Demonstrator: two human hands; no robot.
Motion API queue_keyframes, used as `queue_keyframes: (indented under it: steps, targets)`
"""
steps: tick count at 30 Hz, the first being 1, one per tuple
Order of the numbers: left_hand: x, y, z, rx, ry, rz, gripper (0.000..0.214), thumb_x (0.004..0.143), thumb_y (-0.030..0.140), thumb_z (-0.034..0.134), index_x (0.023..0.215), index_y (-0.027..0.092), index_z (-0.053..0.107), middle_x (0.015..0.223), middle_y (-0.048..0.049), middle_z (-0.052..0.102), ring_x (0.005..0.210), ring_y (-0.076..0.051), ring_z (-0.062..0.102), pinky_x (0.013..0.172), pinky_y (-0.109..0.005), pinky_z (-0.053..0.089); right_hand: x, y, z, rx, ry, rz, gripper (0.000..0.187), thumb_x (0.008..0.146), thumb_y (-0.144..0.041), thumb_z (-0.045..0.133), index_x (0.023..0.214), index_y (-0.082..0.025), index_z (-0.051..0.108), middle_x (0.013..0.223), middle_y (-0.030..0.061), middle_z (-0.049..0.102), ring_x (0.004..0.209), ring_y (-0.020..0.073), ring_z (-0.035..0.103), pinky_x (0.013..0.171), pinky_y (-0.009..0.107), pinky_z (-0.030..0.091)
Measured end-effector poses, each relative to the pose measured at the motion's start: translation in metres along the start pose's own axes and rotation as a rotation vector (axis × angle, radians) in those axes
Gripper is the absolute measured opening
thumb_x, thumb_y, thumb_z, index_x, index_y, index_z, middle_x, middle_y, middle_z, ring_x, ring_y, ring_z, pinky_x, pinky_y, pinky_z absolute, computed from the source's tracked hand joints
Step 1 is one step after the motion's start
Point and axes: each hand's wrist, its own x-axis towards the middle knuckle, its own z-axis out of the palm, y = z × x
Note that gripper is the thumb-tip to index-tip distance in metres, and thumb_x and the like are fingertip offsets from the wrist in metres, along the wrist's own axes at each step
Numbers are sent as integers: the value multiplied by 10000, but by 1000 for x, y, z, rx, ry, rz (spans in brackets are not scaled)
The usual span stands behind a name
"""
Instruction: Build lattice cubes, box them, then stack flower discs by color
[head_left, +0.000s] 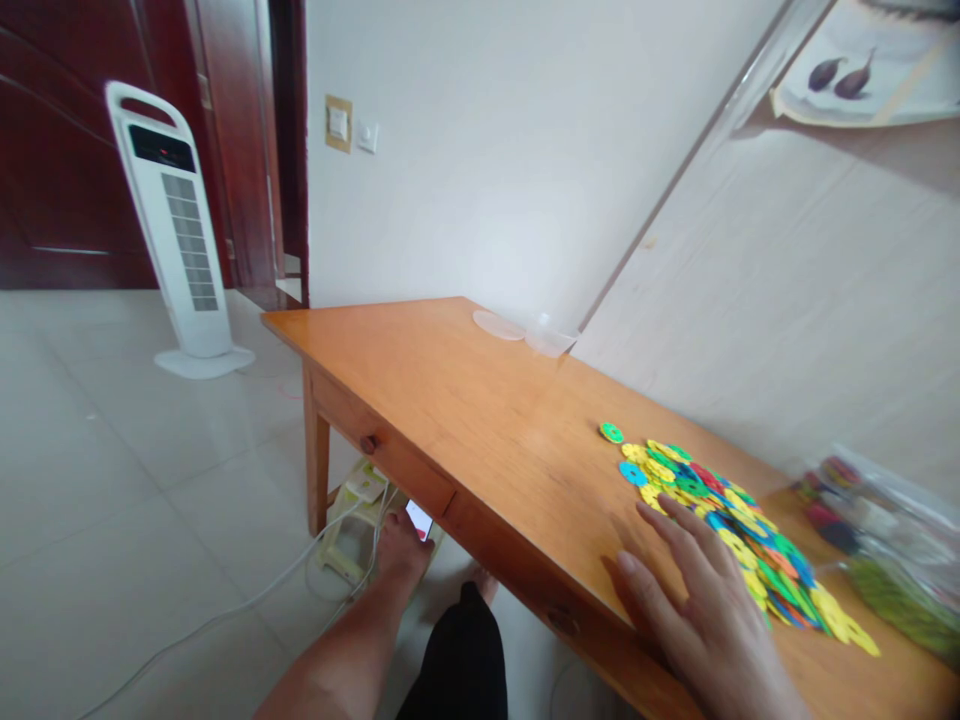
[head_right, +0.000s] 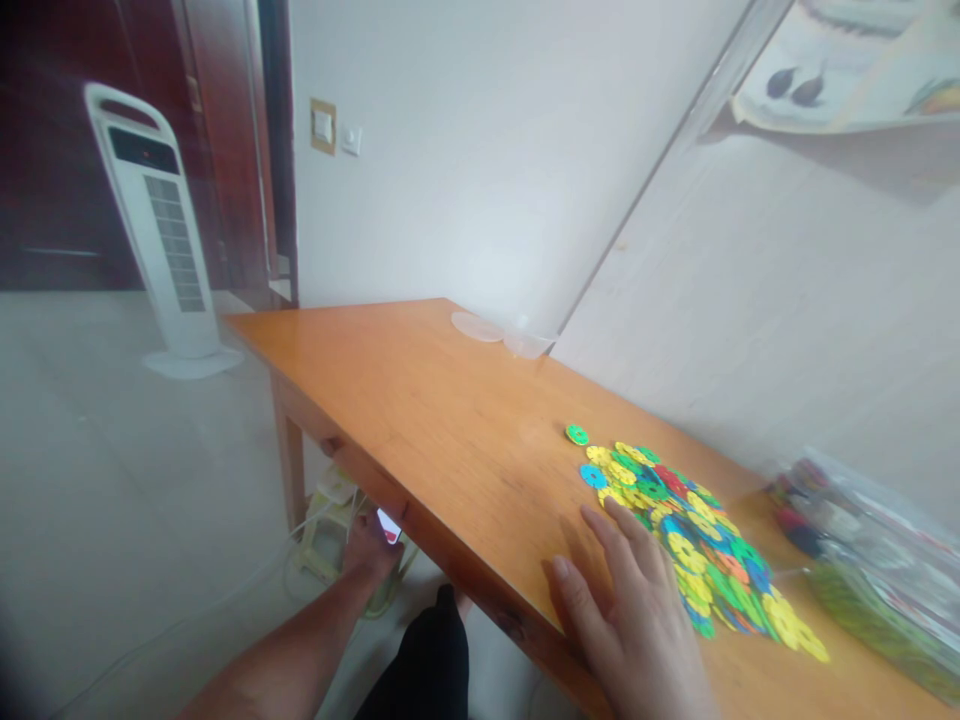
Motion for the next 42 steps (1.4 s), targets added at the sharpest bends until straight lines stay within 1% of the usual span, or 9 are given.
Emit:
queue_keyframes:
  steps: [4, 9, 13, 19, 22, 26, 33, 38, 42]
  targets:
    - [-4, -1, -6, 13, -7, 14, 498, 767, 268, 639, 1198, 71, 486, 1172, -202, 546, 1097, -366, 539, 813, -426, 455, 0, 1, 1, -6, -3, -3, 519, 903, -527, 556, 1360, -285, 512, 1473, 105, 449, 1325, 336, 463, 1089, 560, 395]
    - [-4, -1, -9, 35, -6, 23, 560, 781, 287, 632, 1268, 77, 451, 1204, -206, 527, 1134, -395, 507, 790, -425, 450, 0, 2, 3, -22, 4, -17, 515, 900, -523, 563, 1356, -288, 521, 1467, 103, 458, 1315, 332, 474, 1093, 550, 395]
    - [0, 2, -5, 83, 5, 30, 520, 812, 320, 626, 1253, 95, 465, 1192, -189, 534, 1140, -376, 517, 824, -419, 455, 0, 2, 2, -28, -4, -7, 514, 903, -522, 557, 1357, -285, 519, 1478, 99, 446, 1325, 332, 465, 1098, 547, 394]
    - [6, 4, 0, 126, 2, -4, 573, 763, 423, 719, 1199, 113, 514, 1151, -160, 570, 1094, -317, 556, 882, -384, 464, 0, 3, 2, -25, -3, -12, 513, 908, -533, 545, 1358, -290, 515, 1472, 94, 453, 1327, 325, 461, 1106, 545, 384]
    - [3, 2, -2, 122, 5, 11, 602, 766, 445, 724, 1227, 126, 503, 1153, -146, 582, 1072, -295, 568, 884, -372, 461, 0, 3, 2, -13, -2, -13, 507, 907, -534, 544, 1352, -292, 521, 1468, 93, 458, 1323, 325, 466, 1105, 542, 387]
    - [-8, -7, -2, 109, 74, 21, 712, 745, 460, 741, 1301, 121, 453, 1207, -152, 574, 1074, -302, 572, 892, -380, 446, 0, 3, 3, 1, 13, -14, 521, 898, -543, 549, 1354, -293, 526, 1466, 96, 463, 1312, 333, 478, 1099, 549, 392]
    - [-26, -20, -4, 105, 96, 40, 666, 769, 392, 723, 1315, 115, 460, 1130, -154, 612, 1057, -308, 591, 858, -362, 447, 1, 6, 5, 20, 34, -12, 511, 891, -549, 551, 1338, -300, 545, 1458, 82, 475, 1305, 331, 493, 1097, 538, 402]
    - [-19, -19, 2, 89, 106, 58, 591, 782, 347, 702, 1272, 99, 486, 1112, -155, 605, 1048, -300, 599, 837, -347, 454, 1, 4, 3, 18, 33, 1, 511, 896, -547, 547, 1342, -299, 539, 1463, 84, 472, 1315, 331, 483, 1087, 540, 411]
    - [-8, -14, 3, 95, 102, 44, 517, 788, 307, 687, 1233, 126, 497, 1116, -142, 613, 1029, -285, 601, 819, -348, 448, 0, 3, 4, 11, 36, 1, 516, 896, -553, 544, 1342, -293, 539, 1454, 91, 479, 1304, 333, 493, 1089, 549, 404]
